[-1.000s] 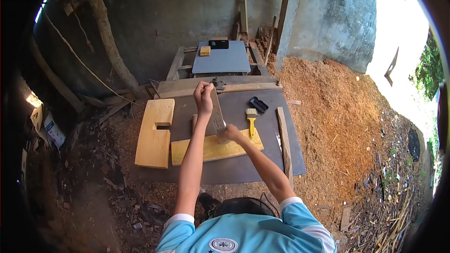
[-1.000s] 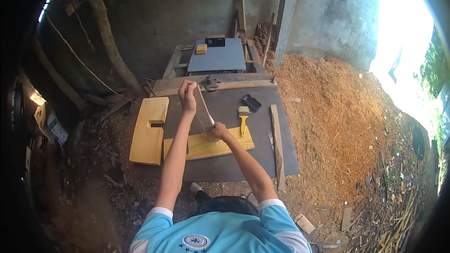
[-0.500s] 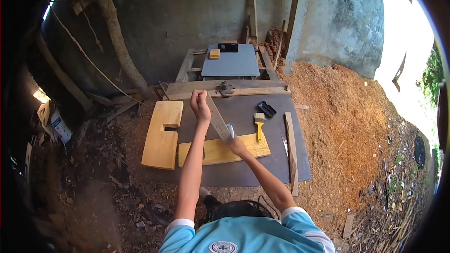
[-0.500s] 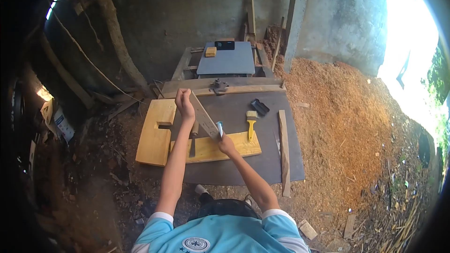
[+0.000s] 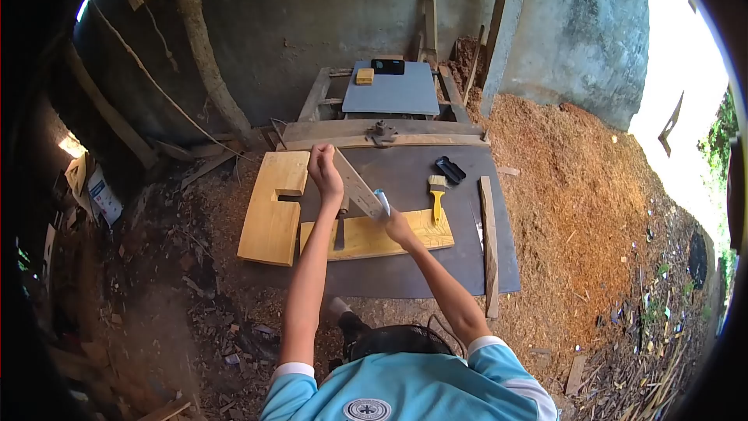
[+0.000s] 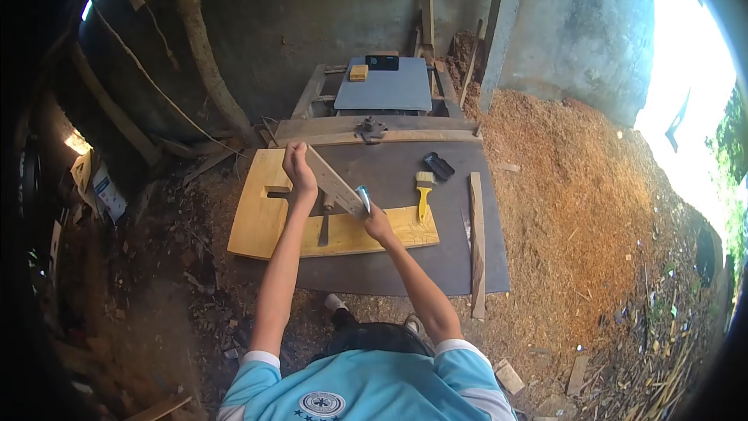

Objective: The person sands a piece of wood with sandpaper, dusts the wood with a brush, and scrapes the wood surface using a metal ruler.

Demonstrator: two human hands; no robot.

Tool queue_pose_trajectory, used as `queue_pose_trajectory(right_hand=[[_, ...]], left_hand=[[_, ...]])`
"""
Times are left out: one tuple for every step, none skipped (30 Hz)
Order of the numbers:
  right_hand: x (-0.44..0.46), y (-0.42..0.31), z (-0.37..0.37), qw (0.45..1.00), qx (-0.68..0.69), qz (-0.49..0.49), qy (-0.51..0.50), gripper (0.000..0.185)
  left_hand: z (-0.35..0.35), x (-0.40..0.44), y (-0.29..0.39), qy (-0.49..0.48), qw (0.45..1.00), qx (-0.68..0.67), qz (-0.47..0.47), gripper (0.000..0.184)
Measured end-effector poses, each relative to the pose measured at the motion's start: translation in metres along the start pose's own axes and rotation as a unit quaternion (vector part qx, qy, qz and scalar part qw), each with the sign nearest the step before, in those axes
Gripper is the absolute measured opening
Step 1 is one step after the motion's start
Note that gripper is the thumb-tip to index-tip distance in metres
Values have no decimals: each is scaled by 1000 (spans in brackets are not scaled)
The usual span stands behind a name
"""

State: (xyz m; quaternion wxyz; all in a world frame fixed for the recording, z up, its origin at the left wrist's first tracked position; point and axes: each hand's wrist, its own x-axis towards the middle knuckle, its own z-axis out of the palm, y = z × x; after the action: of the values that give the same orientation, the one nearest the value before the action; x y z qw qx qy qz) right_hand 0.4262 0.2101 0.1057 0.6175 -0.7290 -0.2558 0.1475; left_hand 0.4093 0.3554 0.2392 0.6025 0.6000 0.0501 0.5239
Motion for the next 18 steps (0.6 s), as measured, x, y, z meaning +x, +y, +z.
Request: queue_pose_trajectory(right_hand=[[-3, -28, -4, 999, 4, 38, -24, 50], [4, -60, -3, 996, 39, -73, -18, 54], [11, -113, -2, 987, 96, -127, -14, 56], [7, -149, -2, 974, 150, -171, -9, 58], [6, -156, -2, 974, 131, -184, 5, 61], [1, -154, -3, 972, 133, -194, 2, 63], [-8, -147, -3, 969, 137, -205, 0, 65], [-11, -108, 3, 978, 81, -191, 33, 65], [-8, -49, 11, 981, 25, -179, 65, 65], [-10, 6, 11, 989, 16, -138, 51, 62], [-13, 39, 8, 995, 9, -94, 37, 60], [-12, 36, 5, 999, -15, -37, 21, 59], [-9, 32, 1, 999, -40, 20, 6, 58], [-4, 29, -2, 995, -67, 78, -9, 56], [-4, -11, -6, 998, -52, 35, -3, 55], [-6, -69, -9, 999, -39, -8, 4, 54], [-5, -112, -9, 997, -1, -70, 21, 53], [-8, -132, -6, 991, 38, -127, 35, 53]], left_hand=[[4, -2, 5, 3, 1000, 0, 3, 18], [11, -5, 13, 3, 1000, 0, 4, 18], [17, -9, 16, 3, 1000, 0, 3, 18], [23, -14, 6, -16, 997, -56, -41, 17], [24, -17, 9, -47, 995, -71, -52, 17], [25, -17, 9, -33, 999, -29, -32, 17], [23, -16, 10, -19, 1000, 13, -12, 18], [18, -14, 10, -19, 999, 26, -8, 18], [10, -10, 8, -19, 999, 39, -2, 18], [3, -9, 8, -19, 998, 55, 2, 19], [2, -9, 17, -24, 999, 30, -11, 20], [5, -9, 30, -31, 999, 5, -23, 22], [7, -8, 38, -39, 998, -22, -36, 24], [2, -9, 36, -75, 994, -31, -80, 27], [3, -10, 36, -98, 991, -40, -86, 26], [4, -11, 35, -122, 987, -50, -94, 26], [5, -12, 34, -144, 983, -60, -101, 26], [10, -15, 35, -130, 986, -43, -91, 25]])
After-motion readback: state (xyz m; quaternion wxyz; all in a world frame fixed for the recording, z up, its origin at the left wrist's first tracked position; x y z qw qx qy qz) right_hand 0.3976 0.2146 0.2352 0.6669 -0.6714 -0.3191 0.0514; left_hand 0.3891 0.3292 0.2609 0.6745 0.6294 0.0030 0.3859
